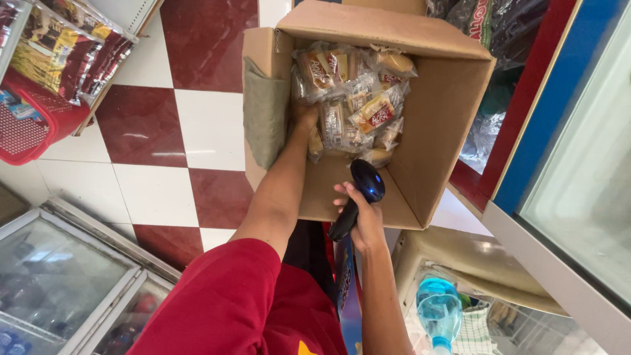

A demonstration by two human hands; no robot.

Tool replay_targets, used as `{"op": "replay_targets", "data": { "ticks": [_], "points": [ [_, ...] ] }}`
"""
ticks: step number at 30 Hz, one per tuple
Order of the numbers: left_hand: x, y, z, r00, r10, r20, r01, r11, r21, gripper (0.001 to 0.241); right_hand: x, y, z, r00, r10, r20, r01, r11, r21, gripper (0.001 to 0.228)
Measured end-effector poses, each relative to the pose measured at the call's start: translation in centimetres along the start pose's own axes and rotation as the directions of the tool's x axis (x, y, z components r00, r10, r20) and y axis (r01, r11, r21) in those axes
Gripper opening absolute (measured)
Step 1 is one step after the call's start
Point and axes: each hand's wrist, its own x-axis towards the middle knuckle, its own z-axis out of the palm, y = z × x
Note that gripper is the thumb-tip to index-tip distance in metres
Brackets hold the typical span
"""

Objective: The person scans packaged food items with a handheld scanner and places them onto a shelf in a convenience store.

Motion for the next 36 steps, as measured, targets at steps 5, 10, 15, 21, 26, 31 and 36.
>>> {"op": "replay_targets", "data": {
  "ticks": [5,10,15,21,26,31,36],
  "points": [
    [0.0,-1.7,0.4,0.999,-0.028,0.025,0.026,0.996,0.085,0.023,0.2,0.1,-0.2,0.999,0.037,-0.021,-0.036,0.999,0.040,0.036],
    [-3.2,-3.9,0.1,0.979,-0.129,0.160,0.085,0.963,0.255,0.017,0.3,-0.1,0.0,0.999,0.036,-0.021,-0.036,0.999,0.033,0.035],
    [-5.8,-5.2,0.6,0.934,-0.097,0.343,-0.068,0.897,0.438,0.027,0.2,-0.2,-0.3,0.998,0.054,-0.042,-0.052,0.998,0.044,0.033],
    [-6.8,-5.9,3.0,0.874,0.410,0.262,-0.487,0.730,0.481,0.027,0.3,0.0,-0.7,0.999,0.013,-0.045,-0.010,0.998,0.055,0.033],
    [-6.9,-7.3,2.6,0.916,-0.186,0.355,0.071,0.947,0.313,0.040,0.5,0.2,-1.2,1.000,0.012,-0.026,-0.009,0.995,0.099,0.033],
    [-7.2,-7.3,3.4,0.930,-0.205,0.306,0.164,0.974,0.154,0.036,0.7,0.2,-1.2,0.999,0.012,-0.029,-0.009,0.994,0.109,0.033],
    [-7.7,-5.9,2.9,0.908,-0.204,0.367,0.261,0.959,-0.114,0.035,0.2,0.3,-1.2,0.999,0.007,-0.045,-0.002,0.994,0.109,0.034]
  ]
}}
